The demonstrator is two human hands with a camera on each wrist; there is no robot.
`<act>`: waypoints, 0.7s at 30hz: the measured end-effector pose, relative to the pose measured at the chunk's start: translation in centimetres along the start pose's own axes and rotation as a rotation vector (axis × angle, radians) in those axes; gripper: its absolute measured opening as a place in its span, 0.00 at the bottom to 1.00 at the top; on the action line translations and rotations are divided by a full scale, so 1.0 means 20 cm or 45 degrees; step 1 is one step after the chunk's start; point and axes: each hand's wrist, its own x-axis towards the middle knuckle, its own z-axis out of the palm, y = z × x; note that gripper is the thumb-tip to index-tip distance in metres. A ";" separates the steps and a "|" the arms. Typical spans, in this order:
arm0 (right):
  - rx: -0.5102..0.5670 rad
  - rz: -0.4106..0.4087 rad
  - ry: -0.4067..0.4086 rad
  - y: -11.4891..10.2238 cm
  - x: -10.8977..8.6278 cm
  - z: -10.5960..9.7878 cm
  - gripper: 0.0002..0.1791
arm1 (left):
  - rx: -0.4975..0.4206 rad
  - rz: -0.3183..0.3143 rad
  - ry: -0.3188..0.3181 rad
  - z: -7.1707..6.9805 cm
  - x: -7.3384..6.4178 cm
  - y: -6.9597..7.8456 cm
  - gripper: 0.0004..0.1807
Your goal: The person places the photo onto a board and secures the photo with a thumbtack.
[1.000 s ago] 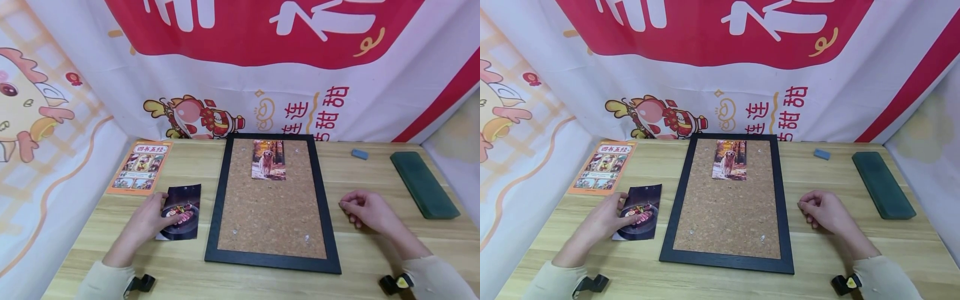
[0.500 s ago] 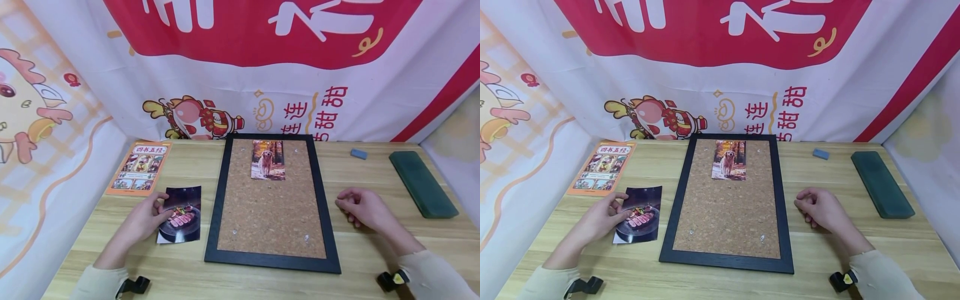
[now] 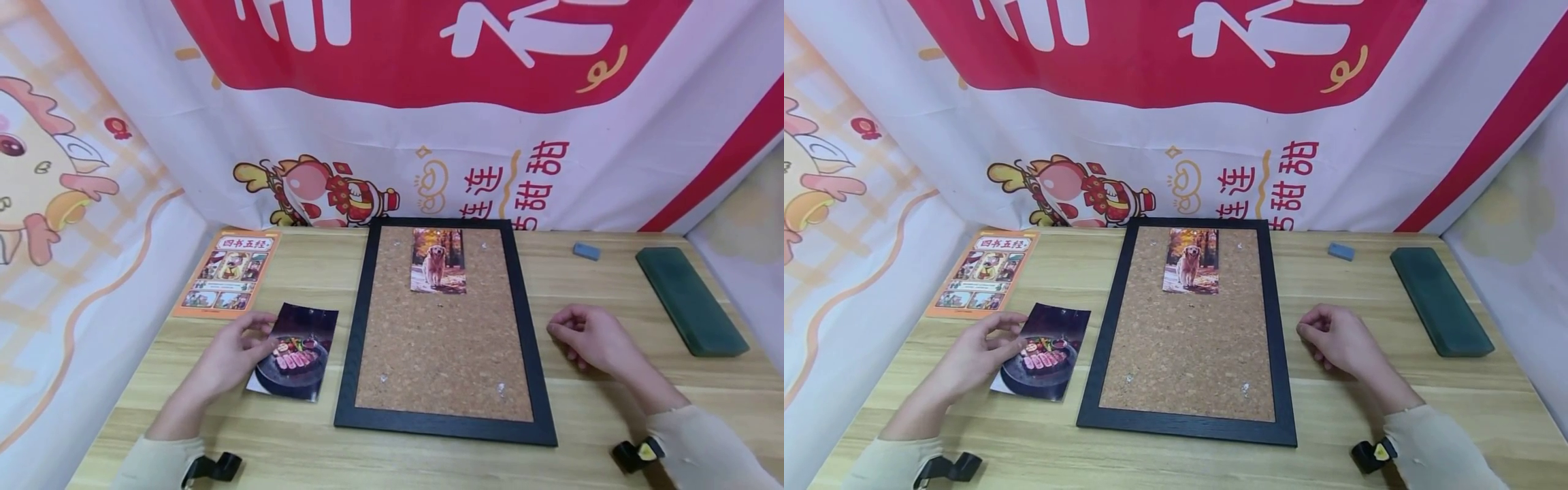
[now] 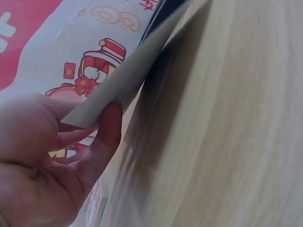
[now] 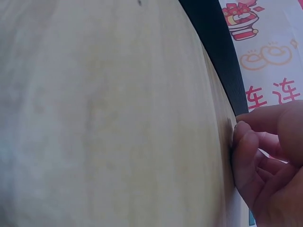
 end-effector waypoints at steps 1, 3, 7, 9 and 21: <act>0.000 0.000 0.001 0.00 0.00 0.00 0.13 | -0.012 -0.007 -0.005 0.00 0.00 0.00 0.28; 0.004 -0.004 0.003 0.01 0.00 0.00 0.13 | -0.034 -0.023 -0.007 -0.01 0.00 -0.01 0.30; 0.056 -0.045 0.024 0.01 -0.01 -0.01 0.12 | -0.080 -0.054 -0.002 -0.02 -0.01 -0.04 0.29; 0.082 -0.078 0.043 0.01 -0.01 -0.02 0.12 | -0.118 -0.067 -0.002 -0.02 -0.01 -0.04 0.26; 0.093 -0.096 0.021 -0.01 -0.01 -0.05 0.19 | -0.154 -0.062 0.048 -0.04 -0.03 0.02 0.20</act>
